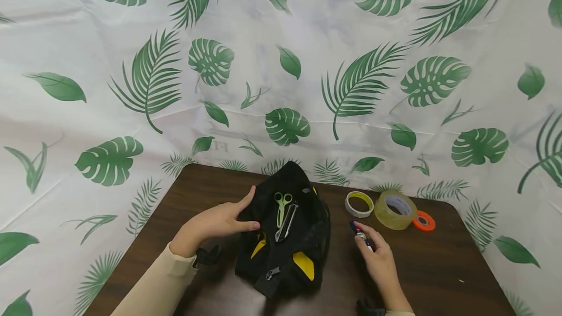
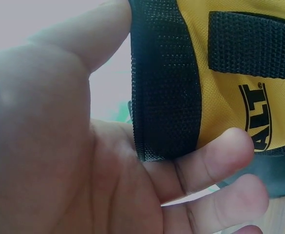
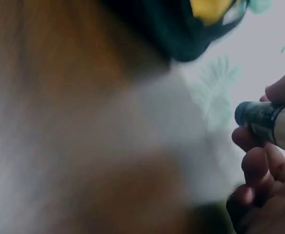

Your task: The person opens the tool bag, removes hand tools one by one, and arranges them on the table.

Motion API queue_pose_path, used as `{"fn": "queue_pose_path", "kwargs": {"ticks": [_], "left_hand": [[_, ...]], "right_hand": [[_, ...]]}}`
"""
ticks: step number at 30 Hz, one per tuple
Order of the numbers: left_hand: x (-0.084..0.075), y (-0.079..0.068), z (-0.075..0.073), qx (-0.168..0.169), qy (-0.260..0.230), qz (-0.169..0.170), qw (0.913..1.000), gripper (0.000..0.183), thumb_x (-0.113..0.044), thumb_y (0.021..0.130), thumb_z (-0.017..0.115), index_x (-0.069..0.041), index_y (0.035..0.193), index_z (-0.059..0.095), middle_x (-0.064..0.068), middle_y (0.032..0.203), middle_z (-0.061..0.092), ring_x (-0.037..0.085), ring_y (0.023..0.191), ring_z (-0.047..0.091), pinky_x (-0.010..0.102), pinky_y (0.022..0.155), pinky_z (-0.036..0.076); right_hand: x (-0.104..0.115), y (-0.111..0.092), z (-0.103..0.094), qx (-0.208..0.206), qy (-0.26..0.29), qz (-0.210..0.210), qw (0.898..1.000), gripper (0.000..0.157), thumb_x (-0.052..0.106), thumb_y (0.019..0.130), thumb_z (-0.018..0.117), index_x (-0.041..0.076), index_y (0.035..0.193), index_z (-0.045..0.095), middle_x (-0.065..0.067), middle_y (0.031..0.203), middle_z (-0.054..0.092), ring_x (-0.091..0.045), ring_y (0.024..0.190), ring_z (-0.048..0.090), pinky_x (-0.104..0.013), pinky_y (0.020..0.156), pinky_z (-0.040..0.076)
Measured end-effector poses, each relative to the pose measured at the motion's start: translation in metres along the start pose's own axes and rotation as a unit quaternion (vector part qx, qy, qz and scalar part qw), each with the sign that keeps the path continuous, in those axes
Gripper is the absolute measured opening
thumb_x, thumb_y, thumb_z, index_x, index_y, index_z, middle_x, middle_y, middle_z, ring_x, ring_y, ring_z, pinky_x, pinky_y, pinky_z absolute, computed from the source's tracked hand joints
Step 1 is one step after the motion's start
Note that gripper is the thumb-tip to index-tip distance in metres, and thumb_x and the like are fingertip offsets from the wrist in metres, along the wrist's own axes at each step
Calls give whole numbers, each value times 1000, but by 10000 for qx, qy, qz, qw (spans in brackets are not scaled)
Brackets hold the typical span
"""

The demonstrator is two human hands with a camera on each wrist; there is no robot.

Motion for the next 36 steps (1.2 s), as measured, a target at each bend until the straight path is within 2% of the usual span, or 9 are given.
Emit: {"fn": "queue_pose_path", "kwargs": {"ticks": [3,5,8,12,14,17,26,30,36], "left_hand": [[1,0,-2,-8,-17,-58,10000,114,-81,97,60,-35,176,-8,15,172,44,34,147,60,55,121,48],[0,0,-2,-7,-30,-85,10000,113,-80,97,60,-35,176,-8,14,172,44,34,147,60,55,121,48],[-1,0,-2,-5,-41,-113,9999,113,-79,98,61,-35,176,-7,15,172,44,35,147,59,56,121,48],[-2,-1,-2,-2,-56,-110,9999,113,-80,98,61,-33,176,-6,16,172,44,36,148,59,57,122,47],[-2,-1,-1,-5,-68,-109,9999,114,-80,98,61,-33,177,-6,16,172,44,36,149,58,57,122,47],[-1,0,-1,-3,-75,-91,9999,114,-80,97,61,-33,177,-6,17,172,44,36,149,57,57,123,46],[-2,1,-1,23,-92,-67,9999,115,-82,97,60,-34,176,-7,17,169,48,34,147,60,56,122,47],[-1,1,1,36,-78,-100,9999,115,-82,96,60,-33,176,-6,18,169,48,35,147,59,57,121,48],[-1,3,2,35,-49,-88,9999,115,-83,96,59,-33,176,-8,18,168,49,36,146,60,57,119,49]], "right_hand": [[-20,2,1,192,-302,450,9983,47,32,111,67,23,157,61,-12,133,67,-5,107,58,-22,84,49],[-26,4,4,396,-717,505,9954,53,32,110,68,25,161,56,-14,140,60,-10,115,54,-26,89,47],[-24,7,7,630,-1162,222,9910,66,25,106,75,20,166,48,-19,139,54,-19,117,47,-31,92,43],[-14,5,7,597,-1401,-413,9875,74,10,99,80,5,165,46,-22,128,48,-16,105,48,-26,83,45],[-11,3,5,503,-1365,-599,9875,72,6,98,80,2,162,48,-23,126,48,-10,97,51,-22,78,46],[-12,3,4,437,-1190,-573,9903,66,4,99,78,2,160,51,-24,126,49,-1,86,53,-19,71,48],[-24,7,1,323,-1023,-42,9942,51,1,101,69,9,151,61,-20,129,46,-7,92,51,-21,77,47],[-24,7,0,235,-1012,-180,9944,44,11,102,76,7,145,65,-20,125,50,-5,89,53,-21,75,48],[-19,8,-2,101,-1025,-533,9933,44,-2,97,75,5,140,69,-19,117,56,-2,88,52,-20,74,49]]}}
Point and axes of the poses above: each hand's wrist, its own y-axis towards the middle knuckle, its own z-axis out of the palm, x = y × z, the point moved 10 cm from there along y, towards the middle knuckle
